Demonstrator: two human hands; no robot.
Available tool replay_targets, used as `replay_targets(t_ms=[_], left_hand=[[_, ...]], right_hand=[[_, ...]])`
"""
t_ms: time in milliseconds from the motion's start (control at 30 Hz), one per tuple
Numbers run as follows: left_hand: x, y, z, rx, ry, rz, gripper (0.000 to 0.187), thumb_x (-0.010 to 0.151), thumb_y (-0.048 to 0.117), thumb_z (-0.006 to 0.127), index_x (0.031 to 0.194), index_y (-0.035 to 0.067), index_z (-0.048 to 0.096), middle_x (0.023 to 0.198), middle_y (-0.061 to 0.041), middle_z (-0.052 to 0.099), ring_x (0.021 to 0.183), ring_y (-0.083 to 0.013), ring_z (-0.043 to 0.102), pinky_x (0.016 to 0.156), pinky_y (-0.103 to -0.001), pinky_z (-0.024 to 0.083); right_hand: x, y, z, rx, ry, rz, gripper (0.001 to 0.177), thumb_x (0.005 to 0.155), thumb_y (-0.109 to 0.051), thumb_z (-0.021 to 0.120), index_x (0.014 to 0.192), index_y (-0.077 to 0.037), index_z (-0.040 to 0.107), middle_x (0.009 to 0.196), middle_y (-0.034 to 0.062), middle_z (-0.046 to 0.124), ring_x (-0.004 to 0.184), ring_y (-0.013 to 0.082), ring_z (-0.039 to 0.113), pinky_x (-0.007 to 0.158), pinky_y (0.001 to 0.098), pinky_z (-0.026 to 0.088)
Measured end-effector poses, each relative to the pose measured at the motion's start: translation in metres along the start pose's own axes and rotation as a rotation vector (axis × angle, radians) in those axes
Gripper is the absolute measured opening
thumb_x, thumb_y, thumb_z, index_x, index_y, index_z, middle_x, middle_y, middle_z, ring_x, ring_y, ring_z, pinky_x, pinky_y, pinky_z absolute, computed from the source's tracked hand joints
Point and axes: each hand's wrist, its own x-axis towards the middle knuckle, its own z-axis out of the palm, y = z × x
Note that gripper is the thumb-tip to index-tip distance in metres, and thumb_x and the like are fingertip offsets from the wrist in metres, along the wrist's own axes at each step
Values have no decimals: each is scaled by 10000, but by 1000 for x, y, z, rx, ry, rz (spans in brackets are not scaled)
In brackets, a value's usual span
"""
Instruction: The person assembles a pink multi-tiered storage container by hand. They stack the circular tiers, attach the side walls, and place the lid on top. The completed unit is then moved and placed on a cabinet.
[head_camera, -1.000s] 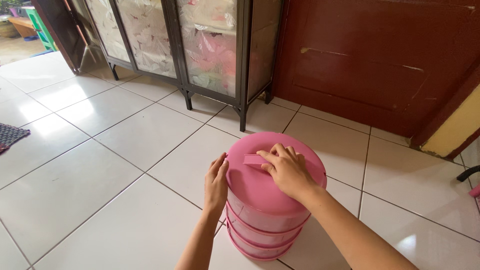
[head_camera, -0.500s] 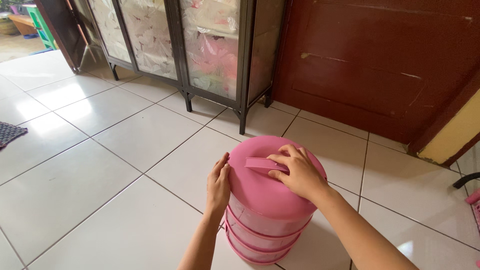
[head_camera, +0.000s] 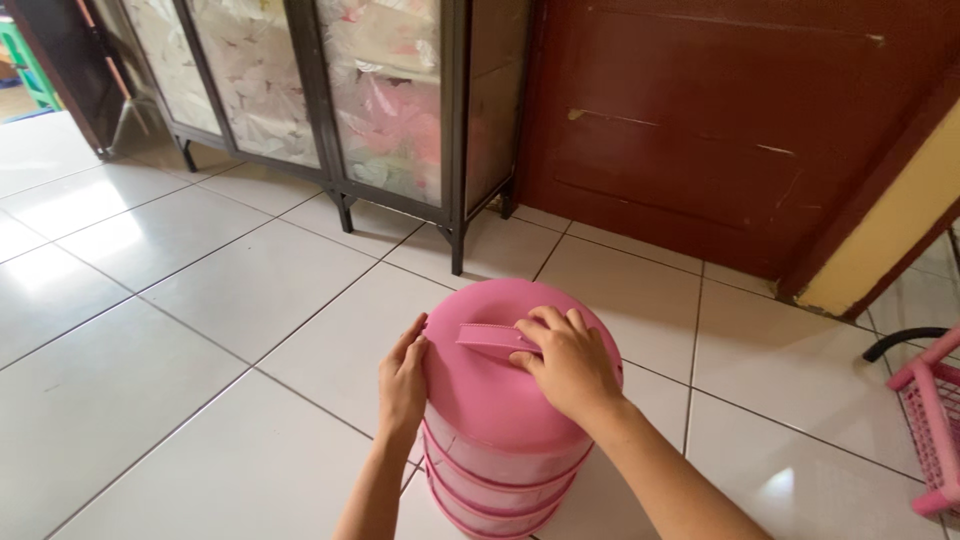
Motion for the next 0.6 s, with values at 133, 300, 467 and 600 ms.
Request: replay_targets(t_ms=[133, 300, 467, 600], left_hand=[[9, -8, -5, -11, 6, -125, 500, 1017, 184, 525, 1485, 47, 637, 1394, -153, 740, 1191, -247, 657, 982, -337, 501], [39, -6, -8, 217, -60, -36, 516, 975, 163, 518, 1454, 16, 645, 1354, -165, 765, 1224, -258, 705, 1044, -331, 523], [70, 16, 20, 750, -129, 14, 496, 1007, 320, 540, 1431, 103, 680, 1373, -159, 725, 1281, -308, 668, 1100, -391, 494], [74, 21, 49, 990, -140, 47, 488, 1011, 437, 584, 1384, 149, 710, 1374, -135, 705, 1265, -353, 656, 1078, -454, 510]], right_hand=[[0, 33, 5, 257, 59, -12, 648, 867, -415, 804, 1464, -192, 688, 1428, 50, 648, 1259, 296, 595, 1107, 435, 448], [11, 105, -1, 720, 154, 333, 517, 1003, -375, 678, 1457, -132, 637, 1457, 74, 658, 1316, 189, 602, 1101, 396, 484], [4, 134, 8, 1124, -204, 479, 520, 1053, -375, 583, 1522, -149, 591, 1327, 62, 759, 1042, 155, 657, 954, 335, 522], [1, 140, 16, 1158, -169, 482, 472, 1054, -296, 570, 1466, -94, 678, 1209, 48, 777, 1015, 123, 686, 922, 325, 549]])
